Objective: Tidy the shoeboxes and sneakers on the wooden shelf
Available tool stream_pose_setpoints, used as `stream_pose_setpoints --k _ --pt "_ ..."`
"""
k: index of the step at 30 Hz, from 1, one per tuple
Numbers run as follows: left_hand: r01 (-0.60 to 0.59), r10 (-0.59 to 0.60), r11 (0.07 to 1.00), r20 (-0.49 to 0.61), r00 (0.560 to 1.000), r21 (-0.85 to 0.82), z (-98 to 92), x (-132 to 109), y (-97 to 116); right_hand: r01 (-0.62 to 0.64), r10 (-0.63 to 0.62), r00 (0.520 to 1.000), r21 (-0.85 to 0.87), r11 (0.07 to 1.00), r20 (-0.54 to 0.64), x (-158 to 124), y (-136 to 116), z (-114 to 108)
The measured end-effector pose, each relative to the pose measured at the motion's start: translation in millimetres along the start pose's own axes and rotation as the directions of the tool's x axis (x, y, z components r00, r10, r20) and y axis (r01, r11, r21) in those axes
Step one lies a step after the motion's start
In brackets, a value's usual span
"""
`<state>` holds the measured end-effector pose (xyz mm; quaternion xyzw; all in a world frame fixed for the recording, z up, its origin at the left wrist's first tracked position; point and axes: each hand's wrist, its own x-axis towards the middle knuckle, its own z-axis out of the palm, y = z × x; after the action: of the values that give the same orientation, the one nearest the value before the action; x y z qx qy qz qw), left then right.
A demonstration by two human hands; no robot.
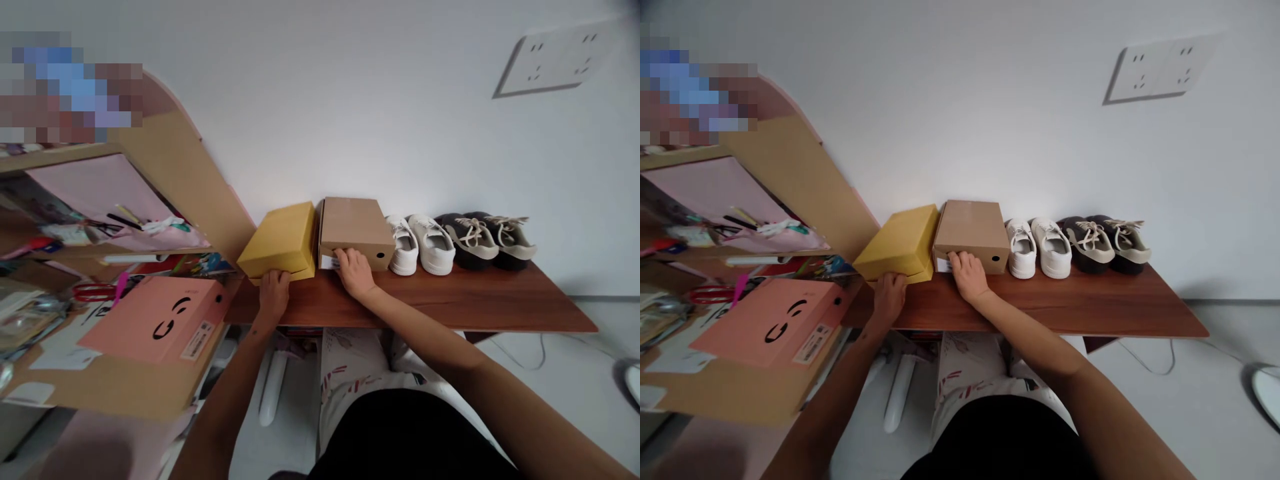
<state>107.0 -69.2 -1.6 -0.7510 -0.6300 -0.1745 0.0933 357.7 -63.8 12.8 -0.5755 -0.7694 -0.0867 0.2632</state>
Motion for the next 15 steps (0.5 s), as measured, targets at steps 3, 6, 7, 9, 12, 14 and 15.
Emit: stream_pose_setpoints --k 3,6,7,9,12,14,15 --pt "-0.042 0.034 0.988 0.058 0.998 0.151 10.0 -1 -13 0.059 -0.056 0.997 -0.059 0.997 0.047 -10 2 18" --pt "-0.076 0.054 0.972 0.101 0.993 0.223 14.6 -3 -24 0.096 -0.091 0.993 -0.062 0.993 0.079 -20 1 31" --pt "-0.088 0.062 0.969 0.119 0.991 0.231 15.3 -3 -26 0.098 -0.093 0.992 -0.057 0.994 0.086 -22 0 35" --pt "-0.103 0.073 0.971 0.144 0.987 0.217 16.5 -3 -29 0.092 -0.088 0.992 -0.038 0.995 0.095 -23 0 41" --pt "-0.064 0.050 0.990 0.107 0.993 0.130 17.6 -2 -31 0.088 -0.089 0.990 0.011 0.996 0.111 -20 1 47" --pt "-0.013 0.010 0.998 0.053 0.999 0.061 16.3 -1 -29 0.077 -0.081 0.991 0.045 0.996 0.109 -20 1 47" --pt "0.020 -0.021 0.999 0.024 0.999 0.042 14.5 -1 -27 0.068 -0.074 0.993 0.063 0.996 0.094 -21 0 45"
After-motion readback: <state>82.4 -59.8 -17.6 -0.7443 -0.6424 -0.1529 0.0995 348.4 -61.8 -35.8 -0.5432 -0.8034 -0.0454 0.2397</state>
